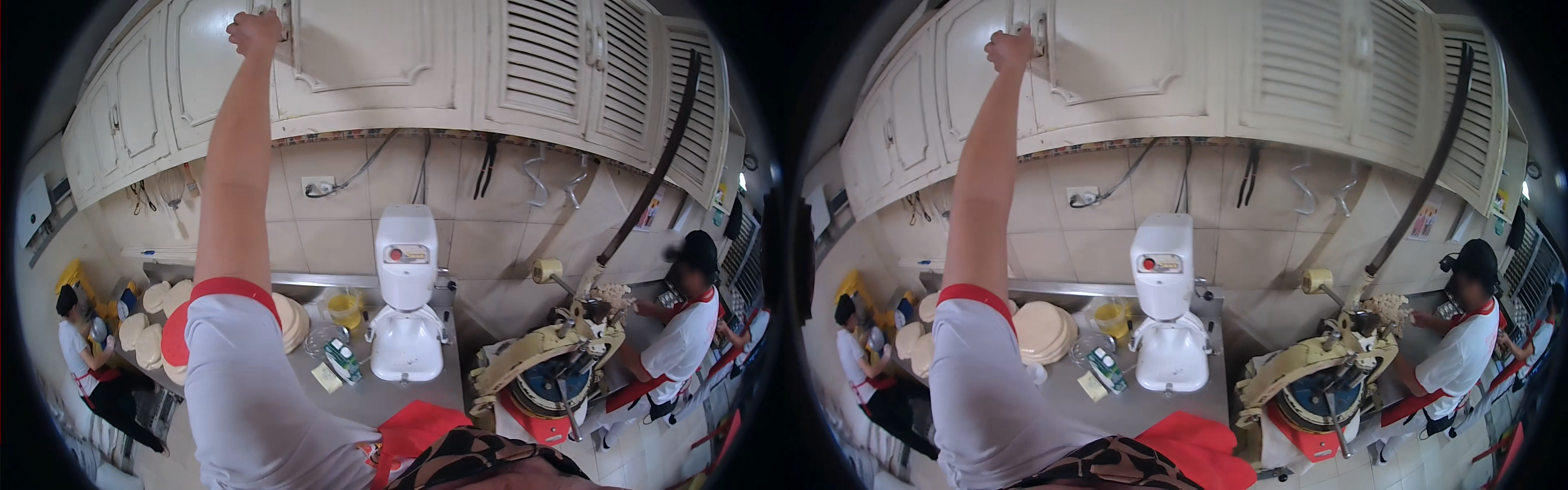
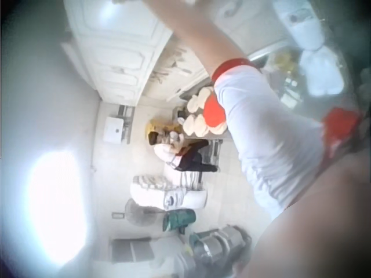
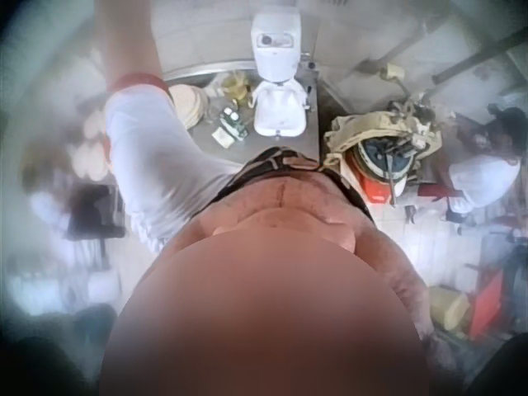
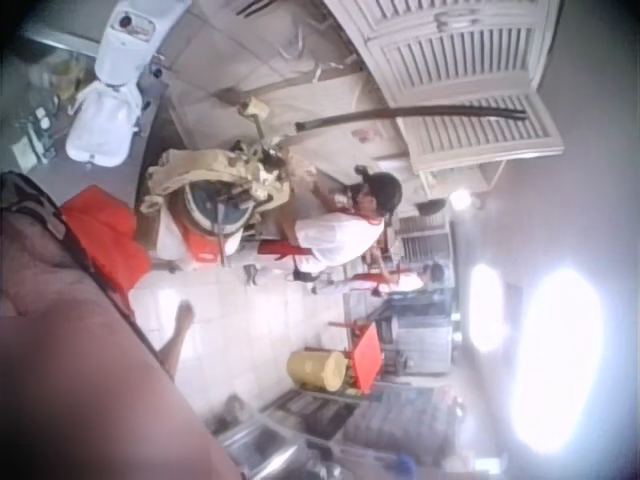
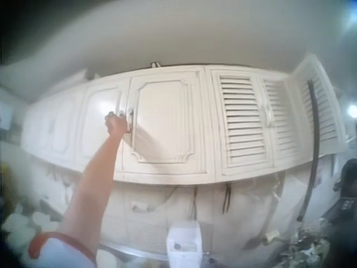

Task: The person prepares pizza dough by adding ingredients like milk and salt to a container, then retrieves a pre-portioned dough ball and flattens it by hand on a circular red board at a stainless steel counter.

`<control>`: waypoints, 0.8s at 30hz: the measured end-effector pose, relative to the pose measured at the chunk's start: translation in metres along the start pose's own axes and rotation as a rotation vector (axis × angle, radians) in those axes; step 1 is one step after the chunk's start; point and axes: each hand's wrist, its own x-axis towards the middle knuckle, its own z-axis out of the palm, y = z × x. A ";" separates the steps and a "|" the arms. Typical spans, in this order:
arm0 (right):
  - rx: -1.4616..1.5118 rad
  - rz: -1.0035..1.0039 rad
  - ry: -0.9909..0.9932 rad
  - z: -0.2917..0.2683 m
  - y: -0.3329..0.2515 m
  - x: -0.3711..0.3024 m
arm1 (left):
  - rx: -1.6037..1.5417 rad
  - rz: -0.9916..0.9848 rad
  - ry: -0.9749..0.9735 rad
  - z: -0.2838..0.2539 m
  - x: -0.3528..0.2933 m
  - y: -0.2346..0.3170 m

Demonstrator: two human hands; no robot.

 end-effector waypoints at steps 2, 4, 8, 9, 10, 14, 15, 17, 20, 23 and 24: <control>0.081 -0.154 0.010 0.005 -0.051 0.010 | -0.096 -0.022 -0.143 0.008 0.070 -0.026; 0.148 -0.340 0.025 0.011 -0.144 0.029 | -0.230 0.031 -0.343 0.022 0.091 -0.041; 0.211 -0.540 -0.113 0.024 -0.436 0.020 | -0.396 0.232 -0.146 0.003 0.035 -0.044; 0.272 -0.691 -0.155 0.034 -0.509 -0.003 | -0.385 0.288 -0.141 0.001 0.033 -0.045; 0.303 -0.852 -0.213 0.042 -0.549 0.011 | -0.219 0.426 -0.075 0.008 0.031 -0.048; -0.028 -1.405 -0.252 0.124 -0.786 -0.053 | 0.111 0.629 0.127 -0.002 -0.004 -0.107; -0.039 -1.502 -0.285 0.142 -0.836 -0.063 | 0.074 0.702 0.195 0.008 -0.003 -0.128; -0.169 -1.676 -0.114 0.163 -0.929 -0.095 | -0.039 0.756 0.253 0.013 0.001 -0.136; -0.065 -1.764 -0.065 0.202 -1.044 -0.119 | -0.194 0.719 0.227 0.018 -0.019 -0.134; 0.241 -1.661 -0.440 0.237 -1.103 -0.176 | -0.236 0.733 0.264 0.017 -0.020 -0.148; 0.344 -1.791 -0.363 0.259 -1.127 -0.172 | -0.260 0.734 0.283 0.019 -0.023 -0.145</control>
